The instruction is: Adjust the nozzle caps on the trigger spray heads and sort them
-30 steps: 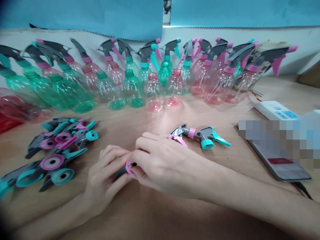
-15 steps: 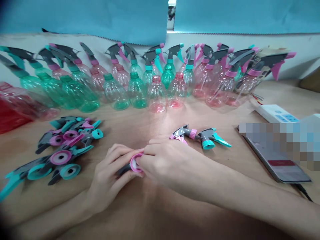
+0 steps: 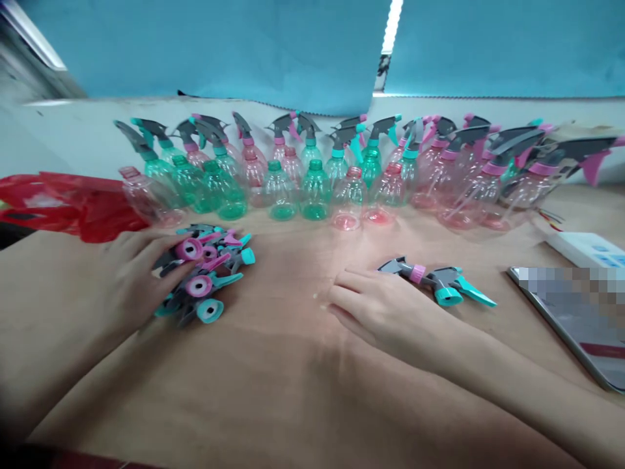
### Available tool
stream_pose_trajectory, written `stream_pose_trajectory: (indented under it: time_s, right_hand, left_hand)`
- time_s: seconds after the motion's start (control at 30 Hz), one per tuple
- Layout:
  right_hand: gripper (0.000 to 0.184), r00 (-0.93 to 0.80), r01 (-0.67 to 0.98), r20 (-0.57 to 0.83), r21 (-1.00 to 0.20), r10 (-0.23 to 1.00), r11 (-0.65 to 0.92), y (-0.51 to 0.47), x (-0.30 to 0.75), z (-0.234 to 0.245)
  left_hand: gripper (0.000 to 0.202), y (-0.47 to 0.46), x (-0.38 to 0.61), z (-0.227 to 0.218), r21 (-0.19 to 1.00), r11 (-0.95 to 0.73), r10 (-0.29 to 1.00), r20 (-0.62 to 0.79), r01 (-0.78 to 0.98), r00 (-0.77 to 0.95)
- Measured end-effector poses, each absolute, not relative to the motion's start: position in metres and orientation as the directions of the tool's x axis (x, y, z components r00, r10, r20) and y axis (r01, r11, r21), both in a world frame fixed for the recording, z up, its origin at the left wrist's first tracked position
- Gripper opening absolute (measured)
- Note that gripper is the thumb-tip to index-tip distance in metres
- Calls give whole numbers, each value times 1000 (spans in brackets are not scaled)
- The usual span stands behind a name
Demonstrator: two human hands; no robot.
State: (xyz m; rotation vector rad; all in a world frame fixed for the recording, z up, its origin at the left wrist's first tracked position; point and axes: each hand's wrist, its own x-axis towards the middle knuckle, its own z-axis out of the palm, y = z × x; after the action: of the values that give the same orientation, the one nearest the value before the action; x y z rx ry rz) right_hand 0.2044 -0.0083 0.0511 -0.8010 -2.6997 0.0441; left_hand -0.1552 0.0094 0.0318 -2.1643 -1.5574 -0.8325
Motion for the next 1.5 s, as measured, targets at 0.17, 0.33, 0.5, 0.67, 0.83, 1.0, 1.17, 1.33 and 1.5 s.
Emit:
stream_pose_trajectory:
  time_s: [0.17,0.33,0.5,0.67,0.83,1.0,1.17,1.33,1.5]
  right_hand:
    - [26,-790,563,223,-105,571,820,-10,204,44]
    - [31,-751,604,231,-137,619,785,-19,219,48]
    - [26,-662,690,254,-161,705,706,-29,256,41]
    - [24,-610,738,171,-233,774,633,-44,286,33]
    - [27,-570,753,153,-294,807,588,-57,307,33]
    - [22,-541,765,139,-328,829,554,-62,328,31]
    - [21,-521,768,136,-357,843,532,-60,334,32]
    - [19,-541,735,144,-398,828,549,-47,333,32]
    - [17,-548,740,126,-389,827,549,-27,330,32]
  left_hand:
    - [38,19,-182,19,77,-370,798,536,926,275]
    - [34,13,-171,38,144,-345,846,476,928,241]
    - [28,14,-105,54,217,-503,811,452,837,371]
    - [24,23,-8,52,237,-710,705,235,664,670]
    - [20,46,75,31,264,-838,538,253,478,804]
    - [29,68,129,16,252,-863,499,298,438,814]
    - [37,82,158,15,226,-898,423,211,377,881]
    - [35,90,158,15,242,-900,401,139,362,905]
    - [34,89,137,14,267,-870,466,174,414,867]
